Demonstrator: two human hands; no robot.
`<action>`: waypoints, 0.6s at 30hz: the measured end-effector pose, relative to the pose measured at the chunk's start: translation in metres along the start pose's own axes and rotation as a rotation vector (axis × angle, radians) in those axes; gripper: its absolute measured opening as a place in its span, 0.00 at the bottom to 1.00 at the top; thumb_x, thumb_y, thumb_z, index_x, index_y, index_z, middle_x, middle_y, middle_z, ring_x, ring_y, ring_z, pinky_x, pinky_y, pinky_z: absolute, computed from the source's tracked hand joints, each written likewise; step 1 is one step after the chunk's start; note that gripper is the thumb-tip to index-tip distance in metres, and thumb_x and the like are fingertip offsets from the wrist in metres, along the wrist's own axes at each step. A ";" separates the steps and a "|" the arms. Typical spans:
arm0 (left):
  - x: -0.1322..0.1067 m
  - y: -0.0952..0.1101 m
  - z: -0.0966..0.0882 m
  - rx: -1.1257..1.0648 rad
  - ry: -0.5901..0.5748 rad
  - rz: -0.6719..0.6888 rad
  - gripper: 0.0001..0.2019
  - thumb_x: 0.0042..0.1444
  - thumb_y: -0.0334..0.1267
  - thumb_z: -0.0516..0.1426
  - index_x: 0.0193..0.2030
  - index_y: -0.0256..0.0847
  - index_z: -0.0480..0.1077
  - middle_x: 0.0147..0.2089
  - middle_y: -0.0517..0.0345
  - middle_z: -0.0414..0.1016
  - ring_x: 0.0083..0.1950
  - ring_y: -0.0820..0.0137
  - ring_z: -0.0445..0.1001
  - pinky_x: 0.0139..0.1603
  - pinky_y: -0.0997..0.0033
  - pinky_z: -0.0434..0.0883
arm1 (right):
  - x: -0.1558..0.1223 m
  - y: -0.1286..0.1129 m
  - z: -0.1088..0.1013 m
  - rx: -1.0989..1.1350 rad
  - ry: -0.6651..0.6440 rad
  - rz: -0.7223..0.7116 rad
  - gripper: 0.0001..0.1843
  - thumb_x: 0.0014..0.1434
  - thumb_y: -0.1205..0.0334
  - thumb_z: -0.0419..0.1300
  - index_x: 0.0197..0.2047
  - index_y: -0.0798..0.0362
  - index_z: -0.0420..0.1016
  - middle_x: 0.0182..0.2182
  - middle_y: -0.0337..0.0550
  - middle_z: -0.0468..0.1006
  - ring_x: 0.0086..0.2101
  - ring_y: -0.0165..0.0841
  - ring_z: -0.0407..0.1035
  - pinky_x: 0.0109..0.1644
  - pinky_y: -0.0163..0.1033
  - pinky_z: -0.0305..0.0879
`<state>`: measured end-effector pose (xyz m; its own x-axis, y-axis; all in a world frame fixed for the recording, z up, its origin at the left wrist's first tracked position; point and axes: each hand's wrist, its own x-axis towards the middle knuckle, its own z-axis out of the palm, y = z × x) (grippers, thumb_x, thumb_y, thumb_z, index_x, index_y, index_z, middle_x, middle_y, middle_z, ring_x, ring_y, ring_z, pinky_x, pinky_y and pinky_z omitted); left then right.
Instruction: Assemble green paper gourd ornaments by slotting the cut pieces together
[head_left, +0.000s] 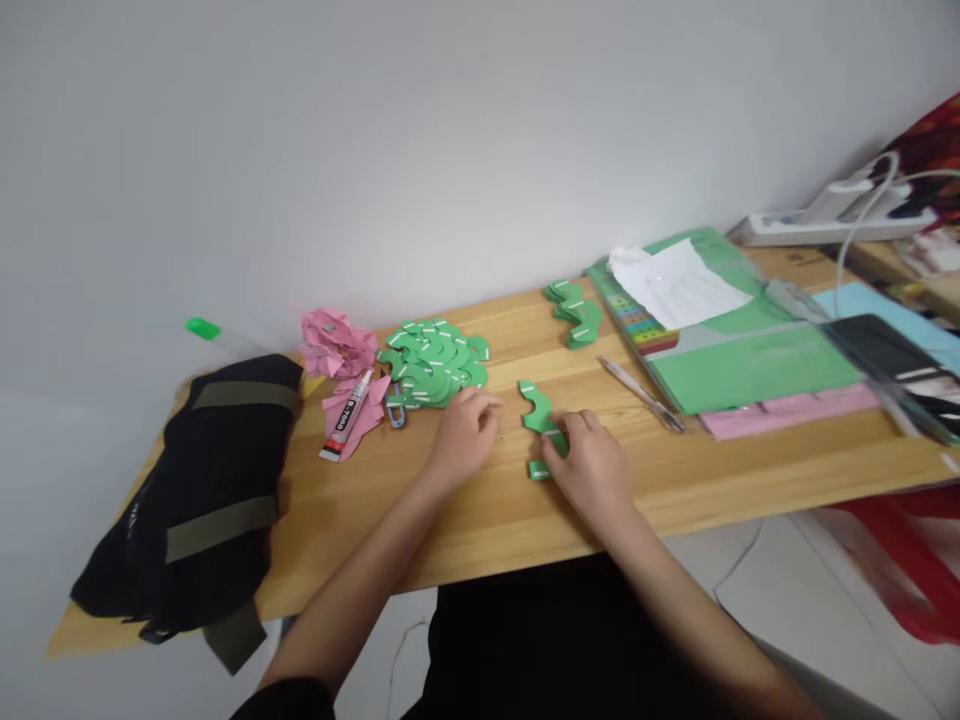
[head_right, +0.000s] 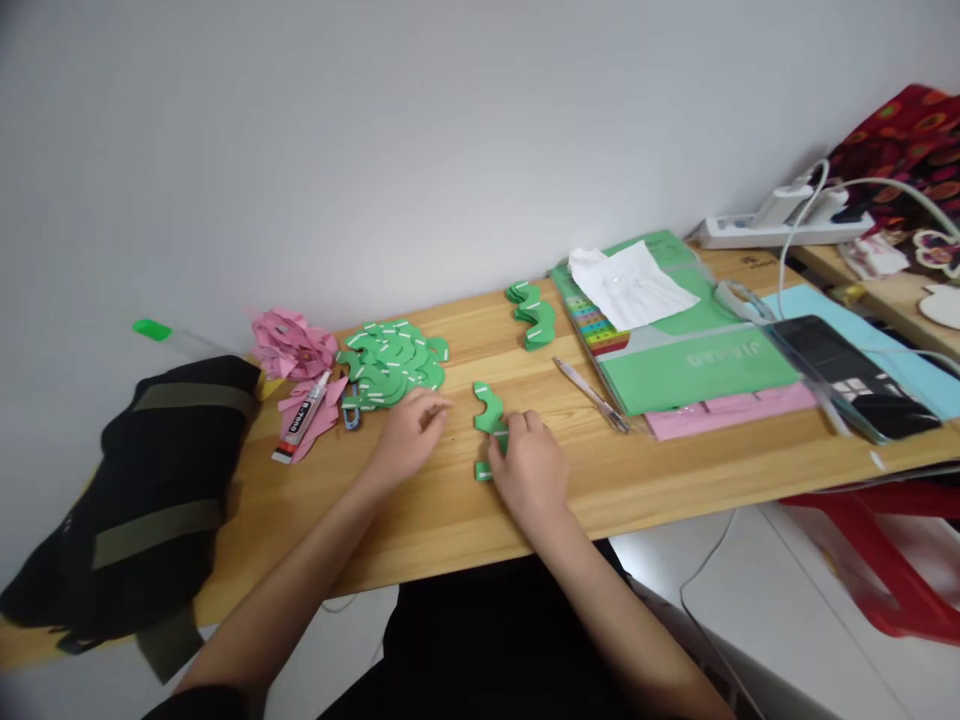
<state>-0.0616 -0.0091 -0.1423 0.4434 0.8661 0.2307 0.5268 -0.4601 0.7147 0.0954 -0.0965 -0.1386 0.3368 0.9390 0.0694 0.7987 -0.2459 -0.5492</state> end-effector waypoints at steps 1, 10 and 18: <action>-0.005 0.004 0.000 -0.011 -0.005 -0.025 0.08 0.54 0.28 0.54 0.34 0.38 0.74 0.36 0.55 0.74 0.40 0.67 0.73 0.46 0.62 0.72 | 0.000 0.005 0.000 0.038 0.014 -0.016 0.08 0.56 0.62 0.57 0.37 0.54 0.75 0.34 0.50 0.77 0.33 0.40 0.72 0.30 0.39 0.61; -0.013 0.039 0.023 -0.393 -0.102 -0.223 0.20 0.63 0.50 0.48 0.31 0.36 0.70 0.26 0.58 0.71 0.25 0.73 0.71 0.24 0.76 0.65 | -0.018 0.019 -0.015 0.333 0.108 -0.203 0.11 0.58 0.57 0.58 0.41 0.54 0.74 0.32 0.45 0.77 0.26 0.31 0.69 0.28 0.37 0.68; -0.012 0.101 -0.025 -0.503 0.002 -0.022 0.15 0.60 0.42 0.54 0.24 0.39 0.64 0.21 0.65 0.60 0.24 0.77 0.58 0.26 0.76 0.59 | -0.014 -0.015 -0.068 0.680 0.198 -0.313 0.12 0.61 0.57 0.59 0.48 0.50 0.73 0.39 0.45 0.76 0.34 0.32 0.71 0.32 0.36 0.70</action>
<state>-0.0320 -0.0613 -0.0569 0.4346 0.8751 0.2127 0.1208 -0.2907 0.9492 0.1127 -0.1219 -0.0743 0.2796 0.8643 0.4181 0.4112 0.2857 -0.8656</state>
